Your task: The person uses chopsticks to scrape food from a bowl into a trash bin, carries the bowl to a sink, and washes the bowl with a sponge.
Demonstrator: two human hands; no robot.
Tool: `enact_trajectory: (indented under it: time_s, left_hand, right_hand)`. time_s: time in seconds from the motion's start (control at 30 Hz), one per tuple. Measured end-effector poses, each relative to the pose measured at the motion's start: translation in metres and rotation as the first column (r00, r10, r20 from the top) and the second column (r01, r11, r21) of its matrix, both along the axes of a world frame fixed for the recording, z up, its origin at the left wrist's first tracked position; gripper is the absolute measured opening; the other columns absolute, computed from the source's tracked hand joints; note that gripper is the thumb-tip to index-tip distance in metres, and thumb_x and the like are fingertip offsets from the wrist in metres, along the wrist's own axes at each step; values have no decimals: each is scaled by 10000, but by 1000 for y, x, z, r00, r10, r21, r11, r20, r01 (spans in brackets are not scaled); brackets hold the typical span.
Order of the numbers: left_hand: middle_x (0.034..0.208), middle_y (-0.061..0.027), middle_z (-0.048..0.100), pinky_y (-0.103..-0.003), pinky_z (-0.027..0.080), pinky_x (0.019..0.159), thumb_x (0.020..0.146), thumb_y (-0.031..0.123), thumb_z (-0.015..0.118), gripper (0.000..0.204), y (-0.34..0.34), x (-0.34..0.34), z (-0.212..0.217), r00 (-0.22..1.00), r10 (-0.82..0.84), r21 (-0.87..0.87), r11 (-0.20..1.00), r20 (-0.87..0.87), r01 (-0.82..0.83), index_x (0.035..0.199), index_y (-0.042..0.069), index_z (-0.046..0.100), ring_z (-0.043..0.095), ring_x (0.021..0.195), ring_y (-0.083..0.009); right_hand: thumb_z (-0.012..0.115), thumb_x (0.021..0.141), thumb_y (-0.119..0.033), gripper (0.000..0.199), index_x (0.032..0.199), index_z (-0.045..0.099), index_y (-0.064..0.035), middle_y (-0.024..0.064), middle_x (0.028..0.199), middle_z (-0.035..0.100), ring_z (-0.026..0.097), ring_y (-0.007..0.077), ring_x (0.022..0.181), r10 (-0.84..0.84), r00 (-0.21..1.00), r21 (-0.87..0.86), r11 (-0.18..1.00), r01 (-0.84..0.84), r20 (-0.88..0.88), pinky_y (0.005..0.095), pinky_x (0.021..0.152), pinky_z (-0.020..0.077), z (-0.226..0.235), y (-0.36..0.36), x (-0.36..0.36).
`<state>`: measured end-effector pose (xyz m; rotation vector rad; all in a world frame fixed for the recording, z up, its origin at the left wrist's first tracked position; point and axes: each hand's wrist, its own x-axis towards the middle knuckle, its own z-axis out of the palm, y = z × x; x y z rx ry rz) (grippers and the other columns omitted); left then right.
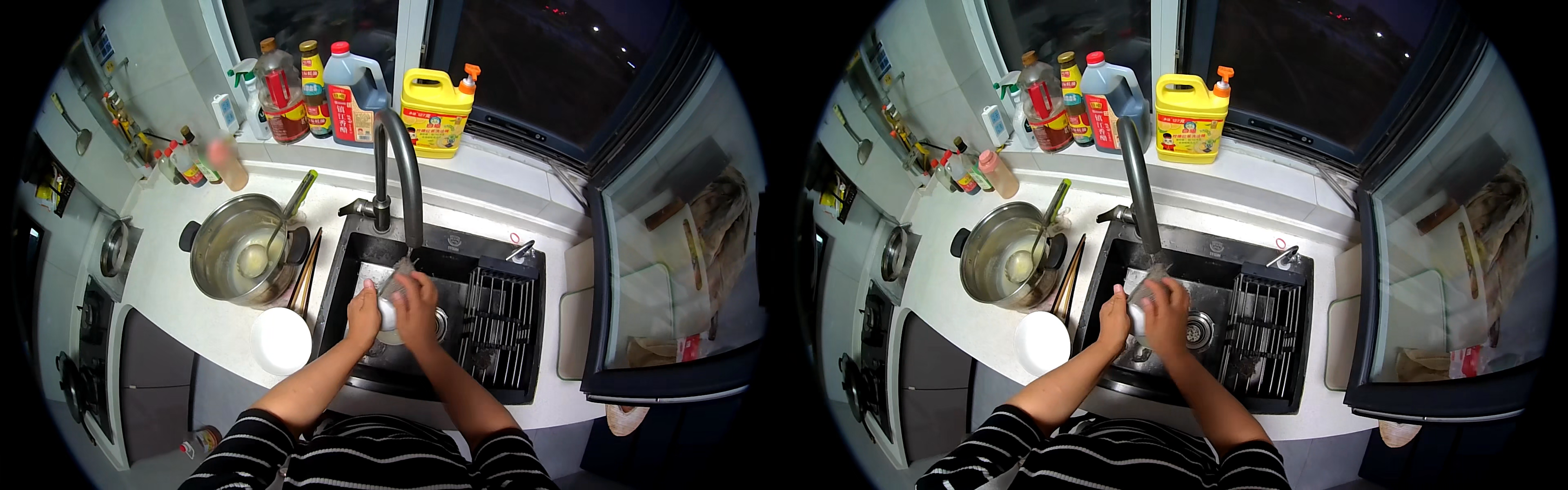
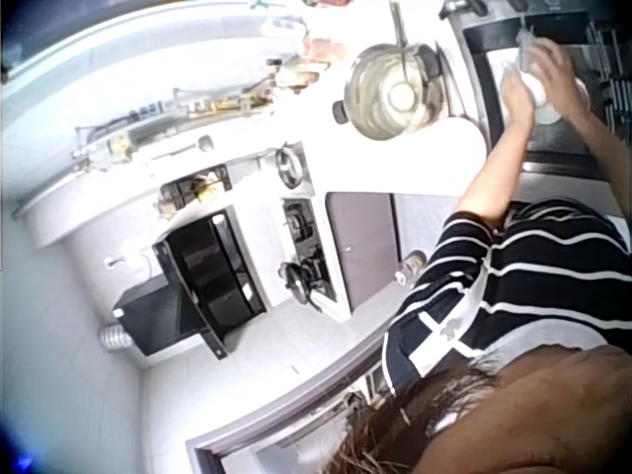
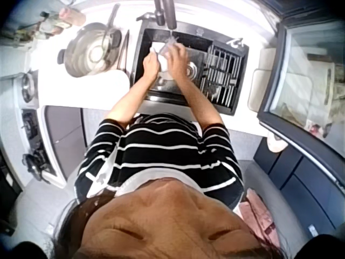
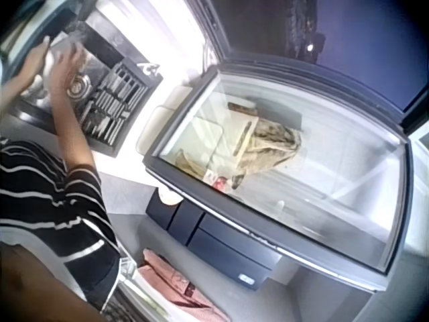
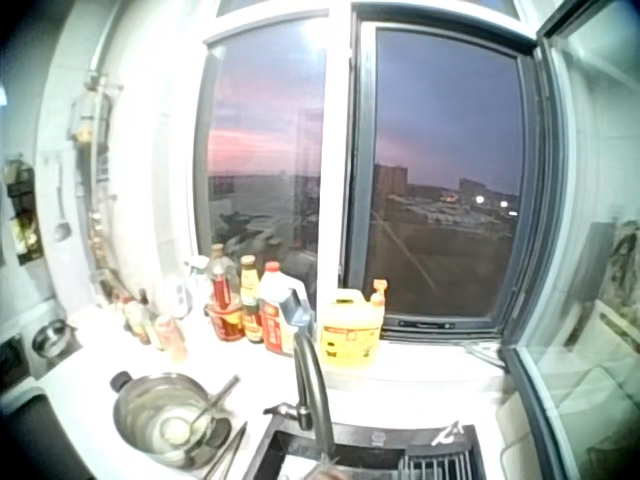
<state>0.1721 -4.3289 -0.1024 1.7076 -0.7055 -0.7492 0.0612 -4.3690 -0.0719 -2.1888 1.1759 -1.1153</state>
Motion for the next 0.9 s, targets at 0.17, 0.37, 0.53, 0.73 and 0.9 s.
enact_trajectory:
  time_s: [0.17, 0.37, 0.53, 0.73, 0.9]
  left_hand:
    - [587, -62, 489, -315, 377, 575, 968, 390, 348, 540, 7, -6, 14, 997, -45, -83, 996, -57, 41, 671, -20, 533, 416, 598, -130]
    - [608, 39, 489, -246, 353, 533, 964, 399, 385, 508, -1, 2, 19, 963, 0, -154, 987, -271, -44, 652, 38, 557, 402, 580, -60]
    - [721, -20, 587, -244, 420, 599, 937, 392, 467, 421, 9, 12, 7, 952, -72, -84, 995, -297, 49, 775, 37, 625, 496, 637, -85]
    - [1081, -126, 602, -364, 473, 839, 881, 543, 448, 580, 6, 11, 40, 475, -69, -143, 982, -877, -123, 1127, 29, 560, 584, 987, -244]
    - [1166, -111, 574, -368, 432, 924, 897, 551, 388, 589, 0, 25, 20, 418, -105, -106, 994, -902, 20, 1182, 56, 536, 545, 1081, -251]
  right_hand:
    - [431, 913, -244, 342, 1169, 539, -44, 150, 1140, 518, 487, 317, 1036, -87, 943, 607, 783, -135, 321, 377, 902, 380, -50, -56, -14]
    - [447, 913, -301, 428, 1292, 446, -103, 222, 1340, 382, 394, 369, 1210, 23, 998, 152, 988, -13, -62, 412, 1016, 307, -13, -25, 12]
    - [479, 908, -316, 441, 1285, 435, -92, 184, 1255, 470, 457, 324, 1156, 31, 994, 115, 993, -18, -109, 393, 980, 346, -7, -26, 12]
    - [604, 844, -424, 549, 1178, 503, -1, 75, 1042, 585, 549, 157, 935, -328, 632, 711, 379, -592, 702, 302, 832, 430, -24, -34, -29]
    - [631, 827, -420, 496, 1031, 579, 30, 88, 936, 610, 567, 151, 818, -307, 712, 752, 469, -464, 631, 291, 742, 454, 1, -29, -28]
